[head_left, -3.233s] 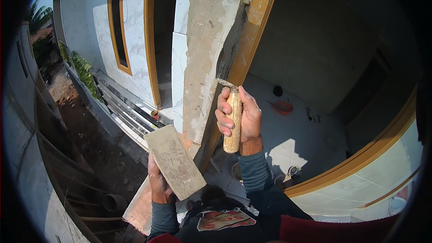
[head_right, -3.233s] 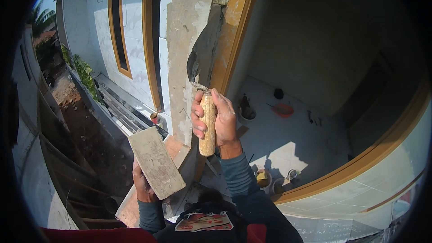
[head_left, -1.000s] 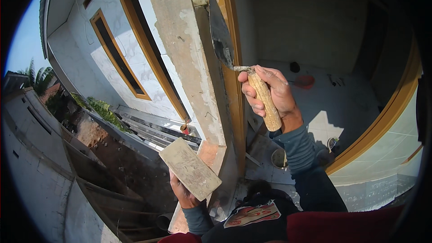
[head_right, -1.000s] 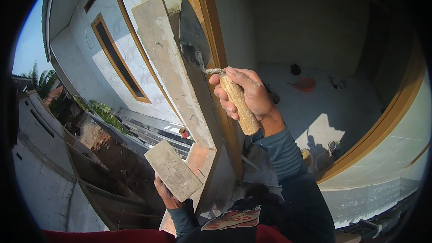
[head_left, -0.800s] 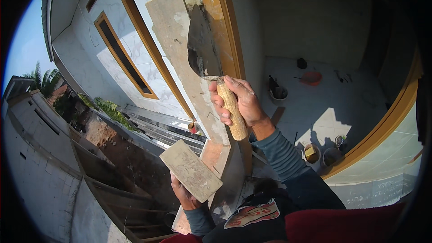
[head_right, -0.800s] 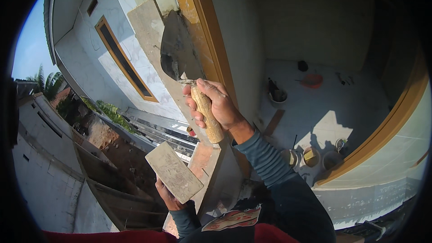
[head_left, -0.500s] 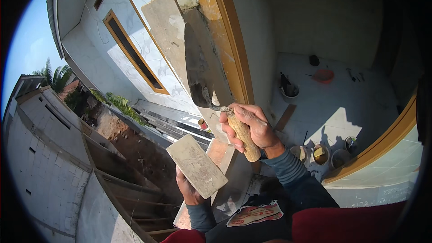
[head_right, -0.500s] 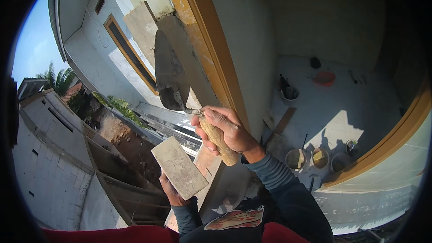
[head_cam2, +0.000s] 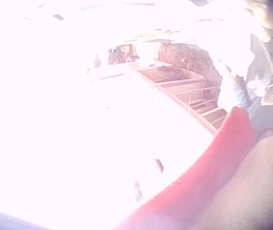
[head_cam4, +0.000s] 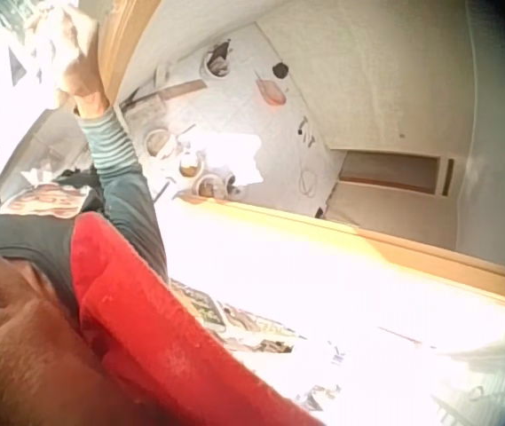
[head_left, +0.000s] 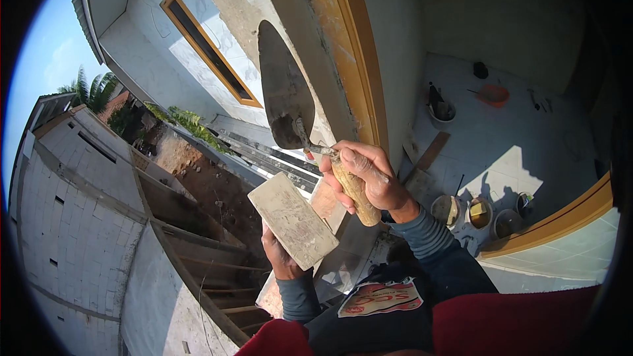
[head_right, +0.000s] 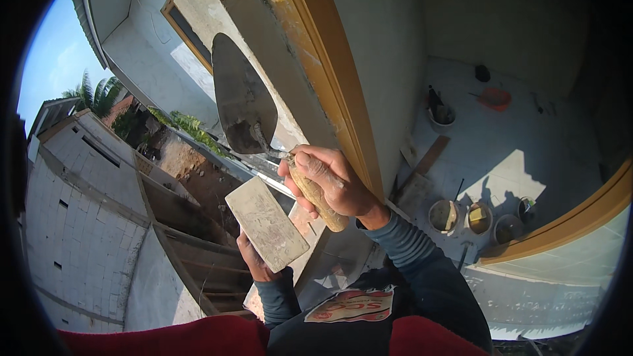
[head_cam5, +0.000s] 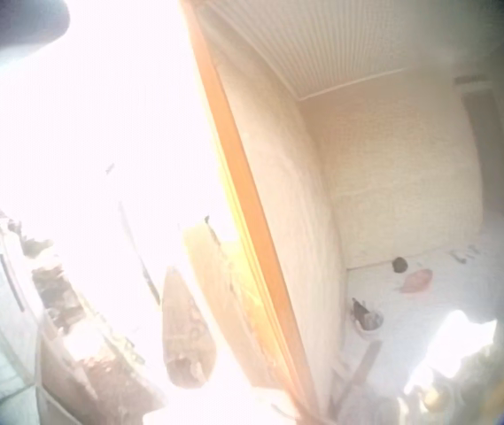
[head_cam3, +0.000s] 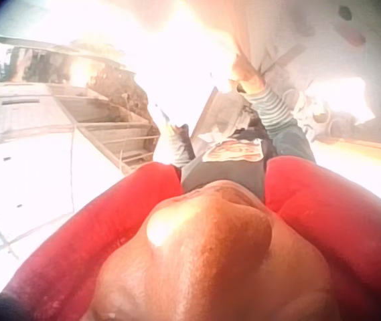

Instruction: The person applies mortar to a window frame edge using a trowel and a wooden block. They scoop mortar from a bucket and smooth it along the corner while holding the wooden block as a guide.

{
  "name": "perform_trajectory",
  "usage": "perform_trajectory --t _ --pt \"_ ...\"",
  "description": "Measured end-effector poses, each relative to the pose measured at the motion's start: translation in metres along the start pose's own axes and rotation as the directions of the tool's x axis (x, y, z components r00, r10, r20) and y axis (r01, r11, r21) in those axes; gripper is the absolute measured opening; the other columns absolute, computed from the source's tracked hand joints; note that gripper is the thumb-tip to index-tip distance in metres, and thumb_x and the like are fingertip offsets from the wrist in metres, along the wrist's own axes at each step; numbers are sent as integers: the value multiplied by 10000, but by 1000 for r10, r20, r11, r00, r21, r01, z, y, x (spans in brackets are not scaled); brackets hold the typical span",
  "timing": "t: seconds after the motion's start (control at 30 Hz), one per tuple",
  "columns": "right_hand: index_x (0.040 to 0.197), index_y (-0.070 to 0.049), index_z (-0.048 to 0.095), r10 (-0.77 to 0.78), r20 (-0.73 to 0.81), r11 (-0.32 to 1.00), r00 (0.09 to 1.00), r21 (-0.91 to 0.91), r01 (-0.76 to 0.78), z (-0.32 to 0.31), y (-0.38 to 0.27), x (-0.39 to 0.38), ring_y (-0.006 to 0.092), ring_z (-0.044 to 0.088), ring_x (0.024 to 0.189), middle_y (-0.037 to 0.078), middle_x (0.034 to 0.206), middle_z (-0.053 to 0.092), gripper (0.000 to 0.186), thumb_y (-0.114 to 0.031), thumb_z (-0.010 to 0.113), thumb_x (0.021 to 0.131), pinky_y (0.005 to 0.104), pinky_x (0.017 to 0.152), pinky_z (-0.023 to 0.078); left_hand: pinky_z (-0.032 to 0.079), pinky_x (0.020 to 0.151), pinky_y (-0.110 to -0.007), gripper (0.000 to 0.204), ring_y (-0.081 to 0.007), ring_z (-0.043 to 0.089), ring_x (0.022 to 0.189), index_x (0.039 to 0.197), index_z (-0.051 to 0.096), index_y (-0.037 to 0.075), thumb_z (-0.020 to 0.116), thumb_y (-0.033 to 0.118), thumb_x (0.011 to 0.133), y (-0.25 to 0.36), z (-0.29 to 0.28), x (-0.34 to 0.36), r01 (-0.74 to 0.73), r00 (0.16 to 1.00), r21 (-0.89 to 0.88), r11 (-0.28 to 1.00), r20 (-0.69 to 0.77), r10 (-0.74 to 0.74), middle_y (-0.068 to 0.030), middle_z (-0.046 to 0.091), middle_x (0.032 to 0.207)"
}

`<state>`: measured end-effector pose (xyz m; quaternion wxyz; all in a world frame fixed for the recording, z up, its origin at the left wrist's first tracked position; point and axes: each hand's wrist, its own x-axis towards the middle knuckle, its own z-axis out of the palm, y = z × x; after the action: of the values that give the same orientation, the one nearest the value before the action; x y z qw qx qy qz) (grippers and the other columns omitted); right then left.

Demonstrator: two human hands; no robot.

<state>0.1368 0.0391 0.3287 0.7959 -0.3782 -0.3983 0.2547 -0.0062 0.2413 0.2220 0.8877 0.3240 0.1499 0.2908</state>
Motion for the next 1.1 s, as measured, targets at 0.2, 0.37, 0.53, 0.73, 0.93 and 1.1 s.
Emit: perform_trajectory --t 0.2,0.37,0.53,0.73,0.93,1.1 --pt "1070 19 586 7 -154 990 988 140 15 -27 1 21 96 551 495 68 763 579 447 -396 423 1105 252 429 494 628 814 -465 458 -315 747 941 1348 572 -19 415 267 1028 5 -6 2 -9 998 20 1000 -60 10 -177 713 1161" --pt "1087 27 591 34 -5 997 999 75 -34 -10 26 7 103 549 526 71 771 583 448 -387 423 1108 258 459 480 613 861 -454 487 -297 736 996 1354 571 -11 431 302 1008 7 -3 0 32 999 14 999 3 -32 -162 711 1193" --pt "1143 50 590 174 130 984 976 13 -177 -26 46 -63 105 552 575 66 814 594 437 -360 440 1115 263 535 478 587 921 -411 530 -274 716 1064 1357 585 11 408 355 995 6 -7 -4 83 995 77 994 48 -87 -141 704 1238" --pt "1091 10 613 451 -396 869 800 -12 -495 -127 74 -190 108 570 572 58 779 607 338 -314 519 1074 263 510 469 583 925 -469 607 -320 706 1084 1435 530 10 390 368 965 -36 -17 -5 273 962 216 937 -81 -262 -184 658 1323" --pt "928 -16 604 468 -809 468 356 -115 -876 -246 139 -347 172 641 545 103 721 647 319 -316 566 1030 348 470 485 577 909 -485 668 -333 685 1097 1473 497 66 397 462 943 -100 7 -32 497 868 266 826 -167 -468 -160 637 1321" --pt "960 49 659 328 -911 -107 249 -298 -949 -369 187 -472 455 705 838 282 885 706 299 -218 523 975 564 763 554 583 880 -476 641 -325 692 1066 1398 552 28 390 437 931 -208 22 -36 536 822 685 493 -290 -491 -166 668 1247"
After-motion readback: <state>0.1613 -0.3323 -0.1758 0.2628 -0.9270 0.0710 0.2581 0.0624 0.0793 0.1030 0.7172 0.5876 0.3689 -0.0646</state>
